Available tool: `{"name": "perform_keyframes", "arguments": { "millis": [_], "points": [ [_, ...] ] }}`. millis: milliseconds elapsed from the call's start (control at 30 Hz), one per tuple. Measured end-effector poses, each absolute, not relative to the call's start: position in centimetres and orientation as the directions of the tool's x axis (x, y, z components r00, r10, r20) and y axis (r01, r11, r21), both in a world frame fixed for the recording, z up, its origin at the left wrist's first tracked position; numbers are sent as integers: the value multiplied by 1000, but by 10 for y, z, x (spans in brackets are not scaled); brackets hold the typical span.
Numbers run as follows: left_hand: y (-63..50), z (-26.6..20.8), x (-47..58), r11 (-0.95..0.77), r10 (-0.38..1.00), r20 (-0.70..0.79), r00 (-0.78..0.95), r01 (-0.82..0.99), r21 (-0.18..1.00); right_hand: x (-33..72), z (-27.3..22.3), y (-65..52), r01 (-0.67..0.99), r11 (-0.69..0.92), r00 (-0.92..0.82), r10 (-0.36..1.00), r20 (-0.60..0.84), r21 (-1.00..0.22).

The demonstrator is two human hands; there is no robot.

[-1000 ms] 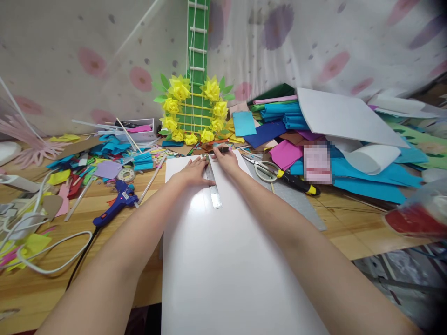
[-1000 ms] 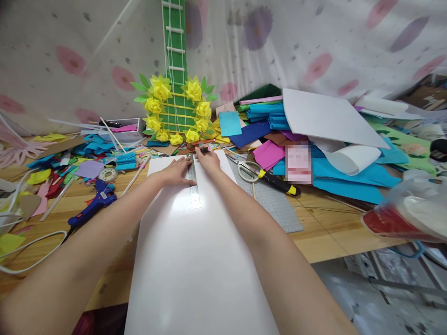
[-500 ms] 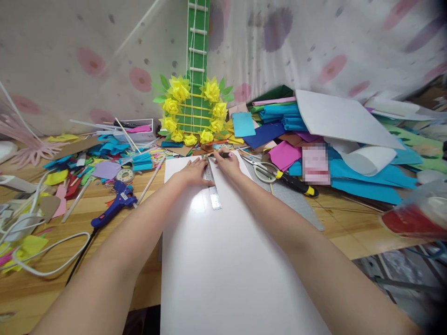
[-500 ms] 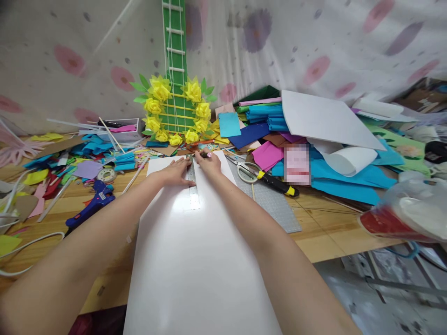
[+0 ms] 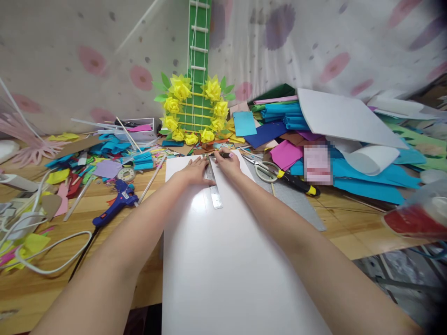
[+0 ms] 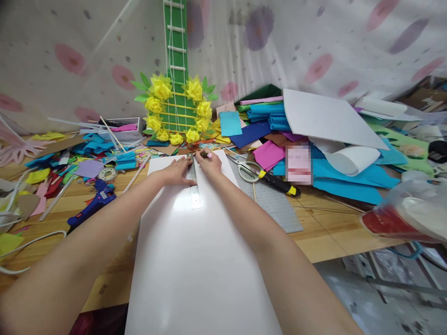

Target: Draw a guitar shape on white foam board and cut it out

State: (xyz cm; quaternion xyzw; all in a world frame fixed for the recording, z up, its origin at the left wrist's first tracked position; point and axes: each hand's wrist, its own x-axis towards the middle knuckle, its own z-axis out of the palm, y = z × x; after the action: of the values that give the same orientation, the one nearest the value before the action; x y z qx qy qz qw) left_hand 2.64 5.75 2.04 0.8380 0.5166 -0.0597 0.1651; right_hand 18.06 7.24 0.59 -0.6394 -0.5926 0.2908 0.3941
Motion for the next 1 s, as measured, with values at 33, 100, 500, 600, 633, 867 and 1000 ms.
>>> {"name": "perform_keyframes", "arguments": {
  "millis": [33, 100, 500, 600, 633, 867, 1000],
  "points": [
    [58, 20, 26, -408, 847, -272, 457, 886, 218, 182, 6, 71, 531, 19, 125, 987, 100, -847],
    [57, 20, 26, -402, 848, -275, 452, 888, 222, 185, 6, 70, 523, 20, 122, 988, 98, -852],
    [58, 19, 27, -387, 857, -274, 437, 896, 219, 194, 12, 51, 512, 25, 100, 991, 88, -859],
    [58, 16, 26, -383, 859, -267, 437, 894, 231, 208, 15, 31, 523, 66, 15, 996, 87, -850],
    [59, 15, 26, -386, 859, -260, 441, 892, 237, 210, 15, 29, 507, 71, 2, 997, 83, -859],
    [61, 11, 24, -388, 861, -249, 444, 889, 245, 198, 1, 54, 366, 29, 86, 994, 65, -930],
    [59, 12, 24, -380, 864, -248, 438, 891, 250, 207, 0, 36, 372, 56, 54, 995, 82, -927]
  ]
}}
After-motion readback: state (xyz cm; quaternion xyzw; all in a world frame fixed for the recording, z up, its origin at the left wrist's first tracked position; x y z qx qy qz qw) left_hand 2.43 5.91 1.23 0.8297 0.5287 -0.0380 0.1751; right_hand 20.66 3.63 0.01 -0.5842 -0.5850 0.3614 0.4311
